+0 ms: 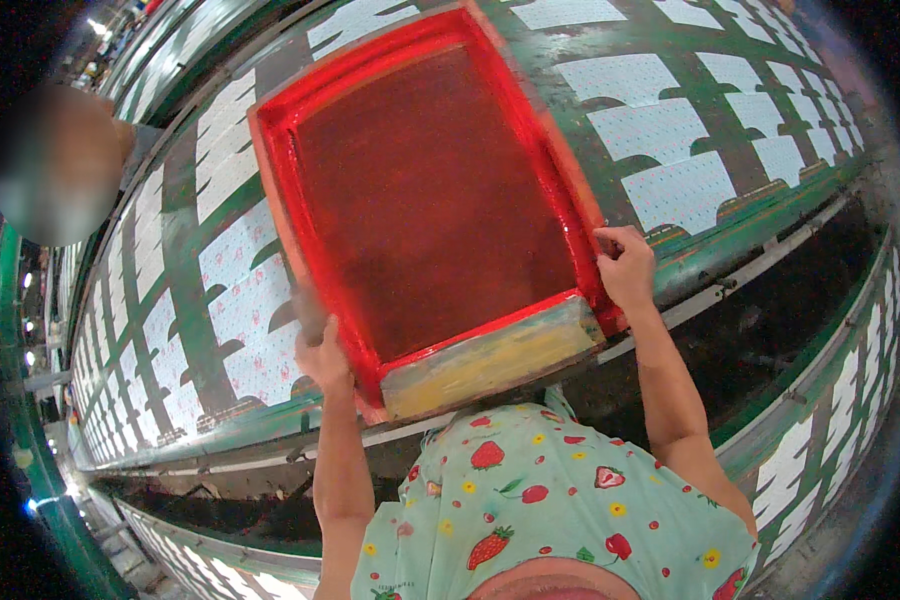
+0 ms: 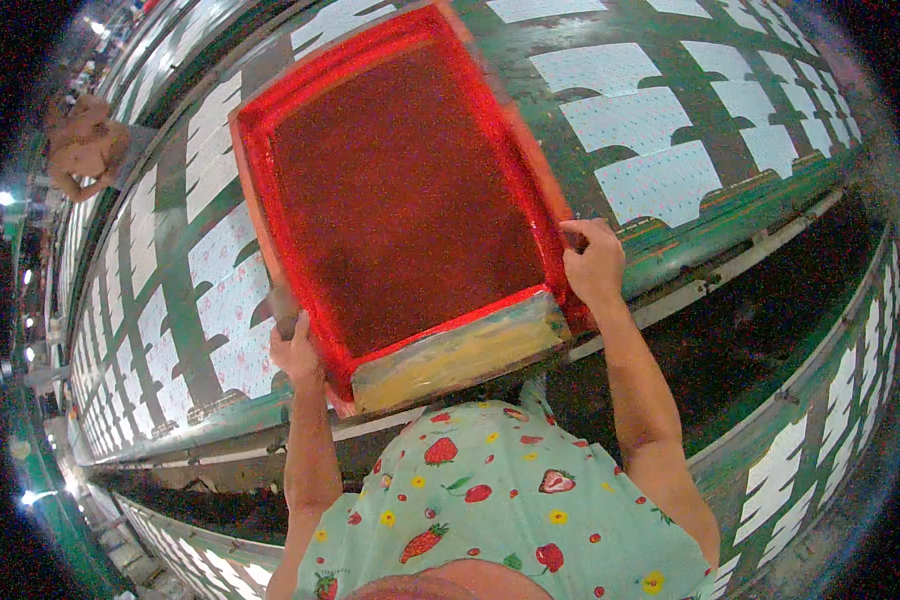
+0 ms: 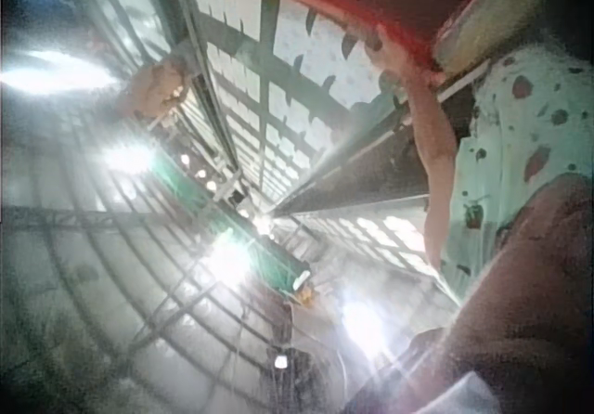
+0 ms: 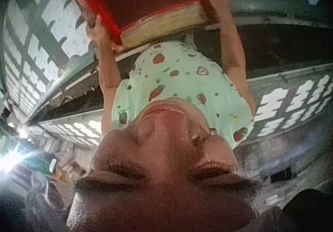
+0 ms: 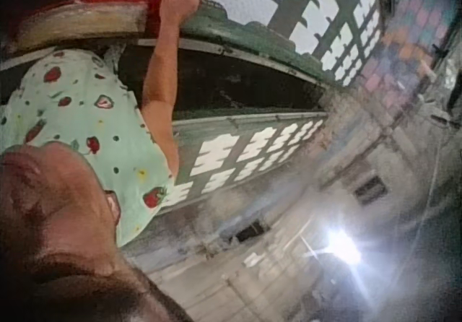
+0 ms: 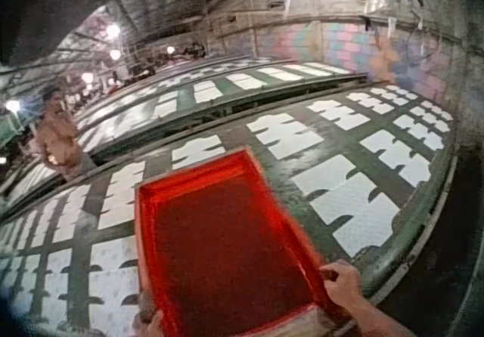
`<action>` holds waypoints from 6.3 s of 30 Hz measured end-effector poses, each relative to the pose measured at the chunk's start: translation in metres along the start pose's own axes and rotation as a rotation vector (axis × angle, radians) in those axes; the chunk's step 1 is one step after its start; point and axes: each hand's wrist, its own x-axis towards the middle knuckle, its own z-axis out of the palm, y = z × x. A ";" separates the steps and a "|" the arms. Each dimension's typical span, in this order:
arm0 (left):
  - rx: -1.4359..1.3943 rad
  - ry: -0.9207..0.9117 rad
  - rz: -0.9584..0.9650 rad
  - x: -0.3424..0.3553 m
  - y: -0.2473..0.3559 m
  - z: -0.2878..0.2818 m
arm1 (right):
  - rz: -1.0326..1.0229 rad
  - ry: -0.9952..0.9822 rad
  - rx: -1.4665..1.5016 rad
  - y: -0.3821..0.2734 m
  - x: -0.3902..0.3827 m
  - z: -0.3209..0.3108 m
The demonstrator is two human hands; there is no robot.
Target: The person holds a red screen-printing frame and repeatedly uses a squeegee to pull red ink across the mesh onto patterned paper laid out on a long green workbench. The person repositions the frame and repeats the squeegee strokes multiple times along the bench.
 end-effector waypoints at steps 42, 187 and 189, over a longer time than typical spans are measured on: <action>0.189 -0.166 0.382 0.089 0.006 0.036 | -0.664 -0.748 -0.534 -0.179 -0.133 0.041; -0.025 -0.005 -0.072 -0.136 0.145 0.213 | -0.070 -0.029 -0.031 0.177 0.153 -0.187; -0.074 0.001 -0.037 -0.171 0.158 0.251 | -0.033 -0.030 -0.029 0.212 0.168 -0.213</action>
